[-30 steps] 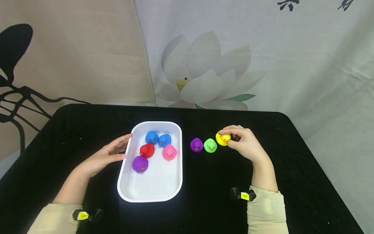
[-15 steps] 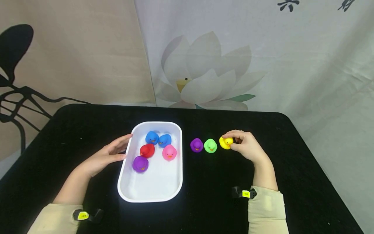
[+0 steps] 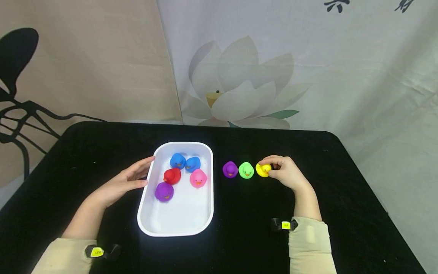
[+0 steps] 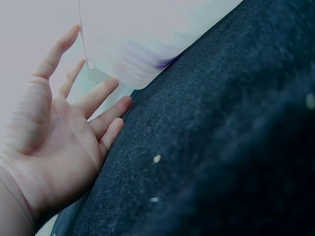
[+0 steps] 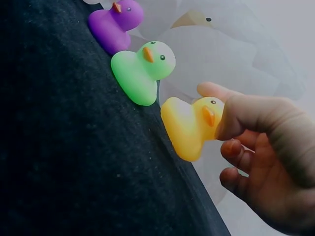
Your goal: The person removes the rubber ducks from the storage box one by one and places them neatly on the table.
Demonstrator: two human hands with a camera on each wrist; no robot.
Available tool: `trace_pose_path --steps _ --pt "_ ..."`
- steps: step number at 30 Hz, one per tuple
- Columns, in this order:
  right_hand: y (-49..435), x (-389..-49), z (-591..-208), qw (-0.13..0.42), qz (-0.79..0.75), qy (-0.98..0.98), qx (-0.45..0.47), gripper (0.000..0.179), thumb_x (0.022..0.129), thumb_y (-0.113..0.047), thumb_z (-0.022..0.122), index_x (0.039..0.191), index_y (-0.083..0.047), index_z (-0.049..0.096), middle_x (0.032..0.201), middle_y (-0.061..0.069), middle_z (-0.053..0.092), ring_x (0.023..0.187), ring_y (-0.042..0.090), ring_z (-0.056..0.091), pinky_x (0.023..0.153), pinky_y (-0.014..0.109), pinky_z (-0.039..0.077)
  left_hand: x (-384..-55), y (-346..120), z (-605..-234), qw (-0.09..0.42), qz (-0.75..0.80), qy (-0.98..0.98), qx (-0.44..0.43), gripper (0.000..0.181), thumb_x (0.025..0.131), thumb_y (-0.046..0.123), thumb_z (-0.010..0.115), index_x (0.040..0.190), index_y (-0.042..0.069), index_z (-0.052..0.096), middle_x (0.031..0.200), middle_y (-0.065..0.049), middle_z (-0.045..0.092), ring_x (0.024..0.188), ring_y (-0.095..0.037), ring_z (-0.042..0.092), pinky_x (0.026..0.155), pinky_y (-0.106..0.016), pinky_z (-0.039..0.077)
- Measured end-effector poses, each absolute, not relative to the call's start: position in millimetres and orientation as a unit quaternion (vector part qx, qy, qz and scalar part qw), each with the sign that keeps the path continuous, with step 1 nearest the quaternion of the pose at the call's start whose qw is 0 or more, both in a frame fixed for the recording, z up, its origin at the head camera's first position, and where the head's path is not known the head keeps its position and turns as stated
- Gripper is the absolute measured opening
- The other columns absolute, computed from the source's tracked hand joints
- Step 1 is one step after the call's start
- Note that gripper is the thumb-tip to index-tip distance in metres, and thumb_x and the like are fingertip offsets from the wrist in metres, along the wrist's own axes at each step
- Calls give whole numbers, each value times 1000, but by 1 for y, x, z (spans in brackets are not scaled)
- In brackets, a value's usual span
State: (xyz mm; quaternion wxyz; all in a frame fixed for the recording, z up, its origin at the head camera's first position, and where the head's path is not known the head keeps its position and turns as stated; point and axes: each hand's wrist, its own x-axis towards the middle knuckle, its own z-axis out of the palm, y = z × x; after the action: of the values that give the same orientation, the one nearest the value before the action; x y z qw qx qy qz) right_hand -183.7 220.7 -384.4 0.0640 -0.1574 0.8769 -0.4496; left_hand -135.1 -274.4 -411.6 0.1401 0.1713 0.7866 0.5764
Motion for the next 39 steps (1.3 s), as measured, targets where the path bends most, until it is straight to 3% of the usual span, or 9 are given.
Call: trace_pose_path --steps 26,39 --pt "224 -184 -393 107 -464 865 -157 37 82 6 60 116 -6 68 117 11 61 93 27 50 77 36 46 -137 -277 -415 145 582 781 173 69 91 17 60 151 17 26 151 -12 27 131 -44 30 92 -58 43" --pt "211 -177 -360 20 -454 871 -185 42 81 7 61 121 -6 65 121 9 60 96 27 48 67 38 39 -135 -275 -412 142 580 784 171 68 91 17 60 151 16 26 151 -12 27 131 -44 30 92 -59 42"
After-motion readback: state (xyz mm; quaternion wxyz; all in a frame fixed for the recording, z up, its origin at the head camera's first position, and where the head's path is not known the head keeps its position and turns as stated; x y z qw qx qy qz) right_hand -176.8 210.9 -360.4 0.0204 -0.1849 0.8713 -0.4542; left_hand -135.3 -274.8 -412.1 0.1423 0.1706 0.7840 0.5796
